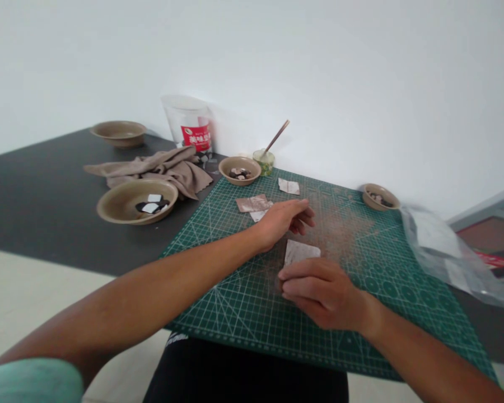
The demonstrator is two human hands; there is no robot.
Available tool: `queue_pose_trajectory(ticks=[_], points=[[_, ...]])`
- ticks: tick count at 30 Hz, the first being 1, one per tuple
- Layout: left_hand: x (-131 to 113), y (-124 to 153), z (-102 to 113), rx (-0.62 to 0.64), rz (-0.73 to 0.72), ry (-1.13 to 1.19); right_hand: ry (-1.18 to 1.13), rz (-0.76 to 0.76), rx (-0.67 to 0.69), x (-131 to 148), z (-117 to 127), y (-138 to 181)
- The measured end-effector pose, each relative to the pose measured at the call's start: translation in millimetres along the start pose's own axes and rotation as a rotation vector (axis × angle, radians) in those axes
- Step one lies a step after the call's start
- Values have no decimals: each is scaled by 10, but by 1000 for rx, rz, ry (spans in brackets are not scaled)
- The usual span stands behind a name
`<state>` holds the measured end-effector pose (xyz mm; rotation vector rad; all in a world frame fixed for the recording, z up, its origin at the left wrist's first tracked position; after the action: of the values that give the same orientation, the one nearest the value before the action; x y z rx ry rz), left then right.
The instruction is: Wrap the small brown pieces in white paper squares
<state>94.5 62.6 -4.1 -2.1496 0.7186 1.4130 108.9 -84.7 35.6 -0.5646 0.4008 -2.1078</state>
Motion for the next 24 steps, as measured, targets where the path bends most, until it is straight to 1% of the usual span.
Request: queue_pose_trajectory(ticks=[1, 3, 4, 5, 7, 8, 10, 12, 13, 15, 17, 19, 21, 24], points=[[-3, 0, -2, 2, -4, 0, 12, 4, 49, -4, -45, 1], [-6, 1, -8, 8, -10, -4, 47, 29, 192, 3, -175, 12], [-6, 3, -11, 9, -12, -9, 58, 38, 220, 4, -204, 16], [-6, 5, -13, 9, -11, -15, 54, 36, 199, -1, -189, 11], [-7, 11, -16, 9, -8, -31, -2, -10, 48, -49, -53, -1], [-12, 13, -16, 8, -10, -40, -49, -67, -53, -111, 45, 3], [-28, 18, -18, 10, -20, -62, -155, -243, -270, -311, 245, 56], [-63, 29, -27, 19, -49, -97, -317, -452, -467, -564, 381, 164], [-88, 39, -40, 29, -73, -121, -437, -549, -550, -691, 406, 226], [-153, 74, -83, 56, -142, -183, -708, -717, -674, -912, 377, 332], [-231, 130, -146, 89, -240, -255, -931, -846, -759, -1062, 309, 408], [-285, 187, -201, 105, -329, -360, -1076, -920, -814, -1146, 258, 451], [-303, 222, -222, 86, -381, -490, -1167, -946, -832, -1180, 225, 462], [-329, 237, -207, 31, -445, -654, -1238, -968, -811, -1183, 175, 462]])
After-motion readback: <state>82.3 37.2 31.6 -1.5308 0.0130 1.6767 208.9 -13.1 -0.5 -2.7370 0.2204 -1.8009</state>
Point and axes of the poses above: each hand's wrist, its own y-axis away from the middle knuckle, its own z-axis out of the back of the hand, x = y × z, the point moved 8 cm from there along -y, towards the middle knuckle, and after that the axes turned 6 degrees about y, right-handed, at the moved point
